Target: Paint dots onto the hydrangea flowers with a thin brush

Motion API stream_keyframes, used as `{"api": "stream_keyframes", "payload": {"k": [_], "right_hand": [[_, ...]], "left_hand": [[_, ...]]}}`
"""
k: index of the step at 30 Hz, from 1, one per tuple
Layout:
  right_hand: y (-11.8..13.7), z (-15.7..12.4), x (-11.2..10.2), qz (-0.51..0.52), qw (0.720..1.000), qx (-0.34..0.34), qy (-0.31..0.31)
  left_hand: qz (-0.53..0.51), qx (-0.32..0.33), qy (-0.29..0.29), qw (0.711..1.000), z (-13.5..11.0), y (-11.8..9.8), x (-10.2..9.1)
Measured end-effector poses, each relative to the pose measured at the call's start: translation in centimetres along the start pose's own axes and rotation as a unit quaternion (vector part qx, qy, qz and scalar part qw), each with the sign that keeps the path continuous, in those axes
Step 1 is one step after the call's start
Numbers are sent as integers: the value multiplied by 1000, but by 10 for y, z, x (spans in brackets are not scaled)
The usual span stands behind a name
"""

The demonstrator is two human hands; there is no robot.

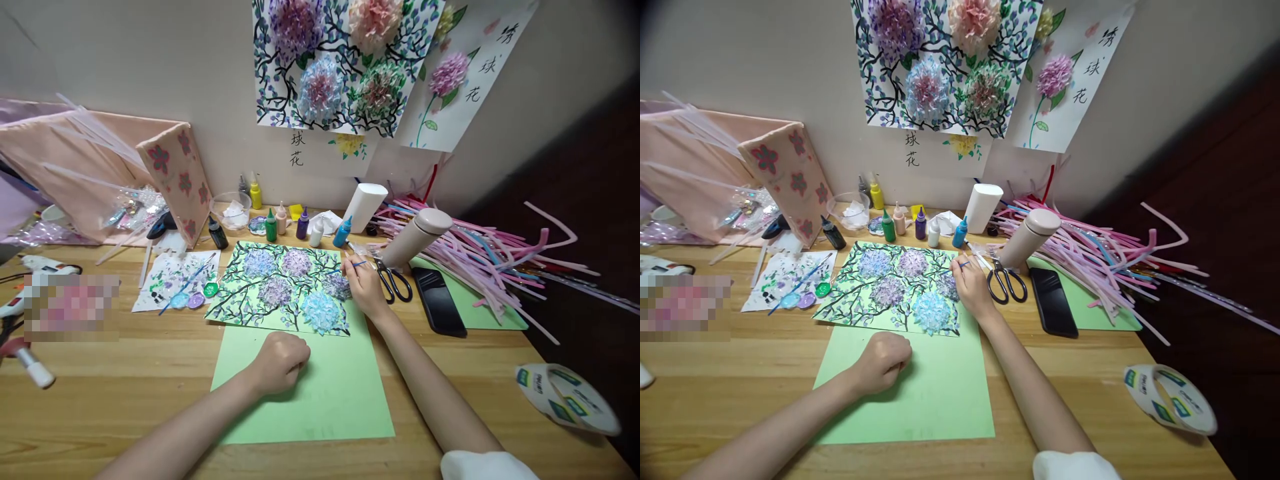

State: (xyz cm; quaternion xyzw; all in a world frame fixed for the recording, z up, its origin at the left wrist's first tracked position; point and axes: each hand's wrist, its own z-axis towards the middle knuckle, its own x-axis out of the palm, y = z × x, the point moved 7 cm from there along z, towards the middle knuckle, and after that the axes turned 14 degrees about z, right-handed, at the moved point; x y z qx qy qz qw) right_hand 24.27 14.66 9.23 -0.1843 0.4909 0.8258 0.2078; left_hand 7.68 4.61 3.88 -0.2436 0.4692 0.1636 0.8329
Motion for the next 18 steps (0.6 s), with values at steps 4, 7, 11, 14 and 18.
{"api": "stream_keyframes", "payload": {"k": [4,7,11,14,18], "right_hand": [[2,0,-2,-2,1000,-5,-5],[3,0,-2,-2,1000,-7,-4],[2,0,-2,-4,1000,-5,-2],[0,0,-3,-4,1000,-5,-10],[-3,1,-2,-11,1000,-1,-2]], "left_hand": [[-2,0,1,1000,1,0,-1],[-1,0,7,1000,0,0,0],[-3,-2,10,1000,0,0,0],[-9,-3,8,1000,0,0,0],[-15,-6,5,1000,0,0,-1]]}}
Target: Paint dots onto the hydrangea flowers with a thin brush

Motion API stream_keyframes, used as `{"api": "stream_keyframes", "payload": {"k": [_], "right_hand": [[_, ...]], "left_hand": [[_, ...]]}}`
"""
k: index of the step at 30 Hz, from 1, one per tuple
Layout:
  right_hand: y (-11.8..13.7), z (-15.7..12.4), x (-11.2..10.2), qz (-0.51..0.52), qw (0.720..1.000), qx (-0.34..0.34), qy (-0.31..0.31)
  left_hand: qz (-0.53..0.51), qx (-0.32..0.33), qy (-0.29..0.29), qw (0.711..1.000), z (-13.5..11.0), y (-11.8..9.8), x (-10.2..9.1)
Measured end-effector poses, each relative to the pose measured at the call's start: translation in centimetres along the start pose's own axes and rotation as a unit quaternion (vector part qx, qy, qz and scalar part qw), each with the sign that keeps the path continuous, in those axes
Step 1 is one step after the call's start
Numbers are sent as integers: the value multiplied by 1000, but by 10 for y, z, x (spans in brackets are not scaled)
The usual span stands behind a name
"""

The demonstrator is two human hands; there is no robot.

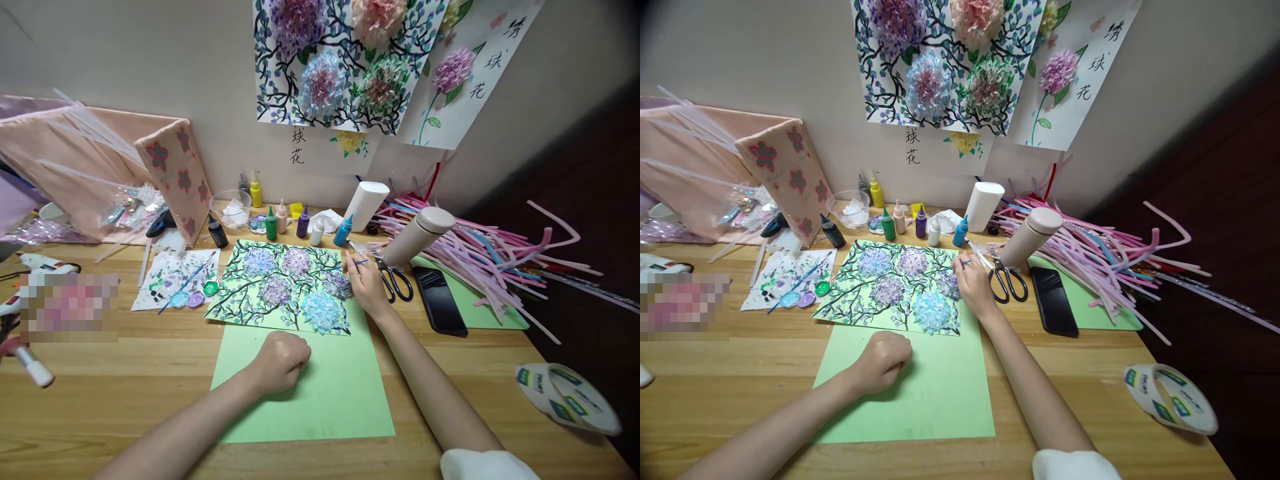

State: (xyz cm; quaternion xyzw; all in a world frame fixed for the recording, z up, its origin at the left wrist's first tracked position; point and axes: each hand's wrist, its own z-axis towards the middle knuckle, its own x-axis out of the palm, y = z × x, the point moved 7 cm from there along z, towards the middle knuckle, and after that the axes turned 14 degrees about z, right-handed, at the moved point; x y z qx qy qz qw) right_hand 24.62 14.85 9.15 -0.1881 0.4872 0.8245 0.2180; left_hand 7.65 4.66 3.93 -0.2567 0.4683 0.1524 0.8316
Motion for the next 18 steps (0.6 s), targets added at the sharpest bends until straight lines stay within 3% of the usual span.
{"api": "stream_keyframes", "payload": {"k": [13,18], "right_hand": [[4,1,-5,11,1000,0,-19],[6,0,2,38,999,0,5]], "left_hand": [[-8,1,-17,1000,1,-1,-3],[-15,1,-19,1000,1,0,-3]]}}
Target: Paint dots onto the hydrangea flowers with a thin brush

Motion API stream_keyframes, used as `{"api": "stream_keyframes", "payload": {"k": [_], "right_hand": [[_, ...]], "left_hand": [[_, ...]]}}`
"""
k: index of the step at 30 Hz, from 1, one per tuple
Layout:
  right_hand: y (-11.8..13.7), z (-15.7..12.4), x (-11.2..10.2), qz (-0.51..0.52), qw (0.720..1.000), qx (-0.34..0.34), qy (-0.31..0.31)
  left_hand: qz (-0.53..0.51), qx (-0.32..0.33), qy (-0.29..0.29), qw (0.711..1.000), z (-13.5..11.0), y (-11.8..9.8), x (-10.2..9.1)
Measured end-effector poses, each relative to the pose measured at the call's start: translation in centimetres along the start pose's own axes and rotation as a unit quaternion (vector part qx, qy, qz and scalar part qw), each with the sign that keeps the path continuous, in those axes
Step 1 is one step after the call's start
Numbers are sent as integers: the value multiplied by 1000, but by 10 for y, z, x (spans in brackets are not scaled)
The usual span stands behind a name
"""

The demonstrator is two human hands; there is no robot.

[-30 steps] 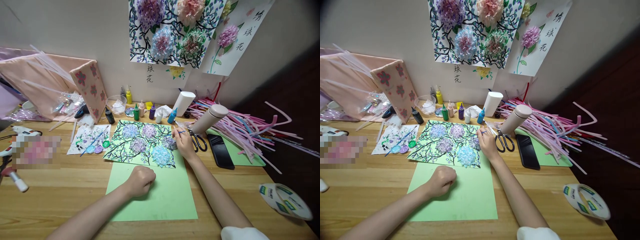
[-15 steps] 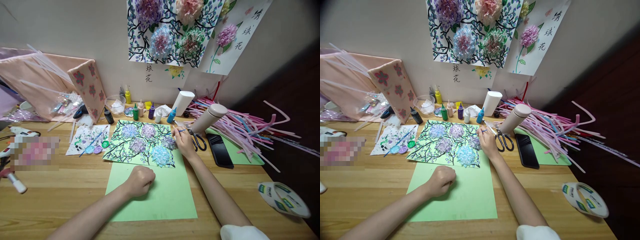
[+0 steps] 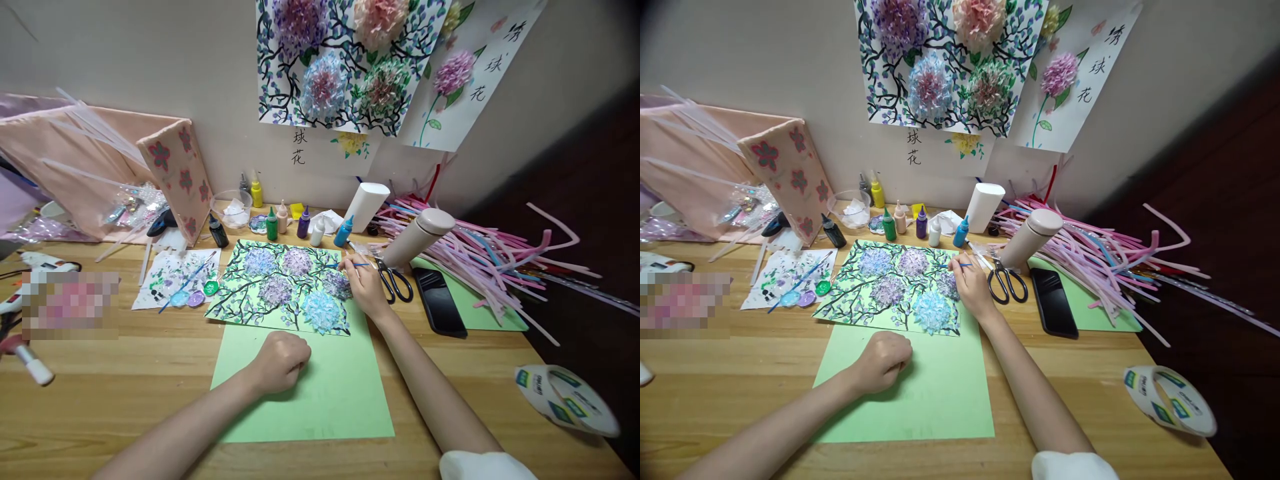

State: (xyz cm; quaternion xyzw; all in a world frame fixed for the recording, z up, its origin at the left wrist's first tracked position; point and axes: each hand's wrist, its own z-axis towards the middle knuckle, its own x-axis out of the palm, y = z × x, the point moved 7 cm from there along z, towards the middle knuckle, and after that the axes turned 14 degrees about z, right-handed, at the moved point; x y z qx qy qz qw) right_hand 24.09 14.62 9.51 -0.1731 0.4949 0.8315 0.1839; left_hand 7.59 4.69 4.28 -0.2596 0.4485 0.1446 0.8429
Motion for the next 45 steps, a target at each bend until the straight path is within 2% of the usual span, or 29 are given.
{"api": "stream_keyframes", "payload": {"k": [20,35,38,41,43,45], "right_hand": [[-2,0,3,-25,999,-2,20],[0,-1,4,-11,1000,-10,19],[9,-2,-2,0,1000,-22,-4],[31,-2,-3,45,998,-29,-46],[51,0,11,84,996,-29,-29],[74,4,40,114,992,-37,38]], "left_hand": [[-14,10,-10,1000,0,-1,-1],[15,16,22,1000,-2,-2,5],[30,18,36,999,-3,-2,8],[46,19,53,997,-3,-3,12],[57,20,69,996,-3,-4,15],[67,23,87,994,-4,-5,18]]}}
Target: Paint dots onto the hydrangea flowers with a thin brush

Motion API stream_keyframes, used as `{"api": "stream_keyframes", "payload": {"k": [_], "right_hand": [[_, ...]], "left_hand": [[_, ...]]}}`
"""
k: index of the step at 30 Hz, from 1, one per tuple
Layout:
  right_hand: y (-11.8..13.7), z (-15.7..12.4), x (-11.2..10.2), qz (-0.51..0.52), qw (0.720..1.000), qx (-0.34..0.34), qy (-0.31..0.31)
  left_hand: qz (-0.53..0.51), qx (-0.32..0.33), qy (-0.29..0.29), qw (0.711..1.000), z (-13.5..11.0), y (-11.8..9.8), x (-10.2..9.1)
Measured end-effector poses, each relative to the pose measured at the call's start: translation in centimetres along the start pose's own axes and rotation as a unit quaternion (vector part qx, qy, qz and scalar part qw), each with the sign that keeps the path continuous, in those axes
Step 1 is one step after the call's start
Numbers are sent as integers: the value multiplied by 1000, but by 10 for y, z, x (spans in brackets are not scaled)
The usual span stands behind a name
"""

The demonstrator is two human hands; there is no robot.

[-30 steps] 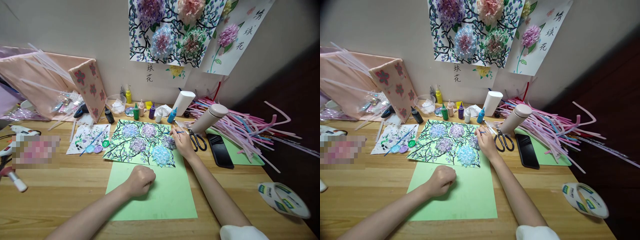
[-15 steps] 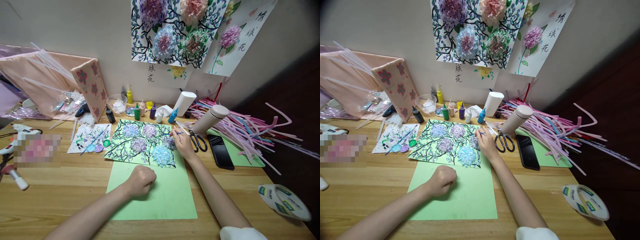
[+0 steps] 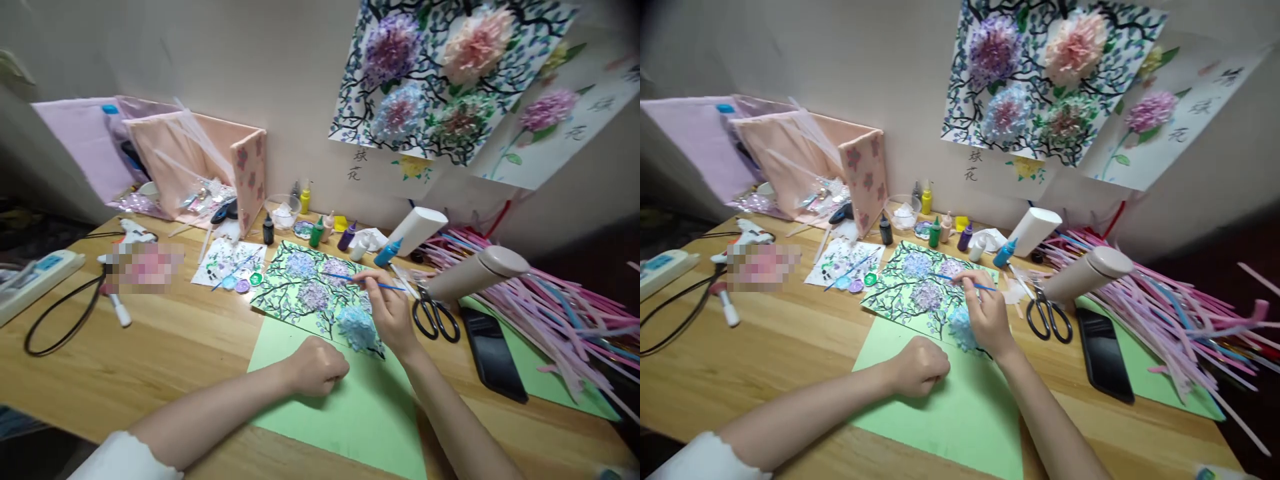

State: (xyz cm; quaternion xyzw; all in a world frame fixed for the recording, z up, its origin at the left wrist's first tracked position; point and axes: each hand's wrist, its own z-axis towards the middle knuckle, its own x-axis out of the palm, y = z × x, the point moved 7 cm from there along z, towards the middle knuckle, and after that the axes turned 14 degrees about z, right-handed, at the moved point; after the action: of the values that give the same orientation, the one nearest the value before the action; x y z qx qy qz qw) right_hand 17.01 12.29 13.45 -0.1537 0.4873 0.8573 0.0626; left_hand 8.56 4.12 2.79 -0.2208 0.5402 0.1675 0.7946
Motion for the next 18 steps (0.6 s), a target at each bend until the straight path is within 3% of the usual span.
{"api": "stream_keyframes", "payload": {"k": [4,9,13,18], "right_hand": [[27,13,83,31,984,-29,173],[37,23,163,37,955,-85,283],[29,25,197,22,942,-91,323],[21,24,207,8,938,-68,339]], "left_hand": [[15,13,38,999,0,-2,4],[26,34,61,997,1,-4,9],[36,43,68,996,3,-5,10],[33,63,66,995,4,-7,9]]}}
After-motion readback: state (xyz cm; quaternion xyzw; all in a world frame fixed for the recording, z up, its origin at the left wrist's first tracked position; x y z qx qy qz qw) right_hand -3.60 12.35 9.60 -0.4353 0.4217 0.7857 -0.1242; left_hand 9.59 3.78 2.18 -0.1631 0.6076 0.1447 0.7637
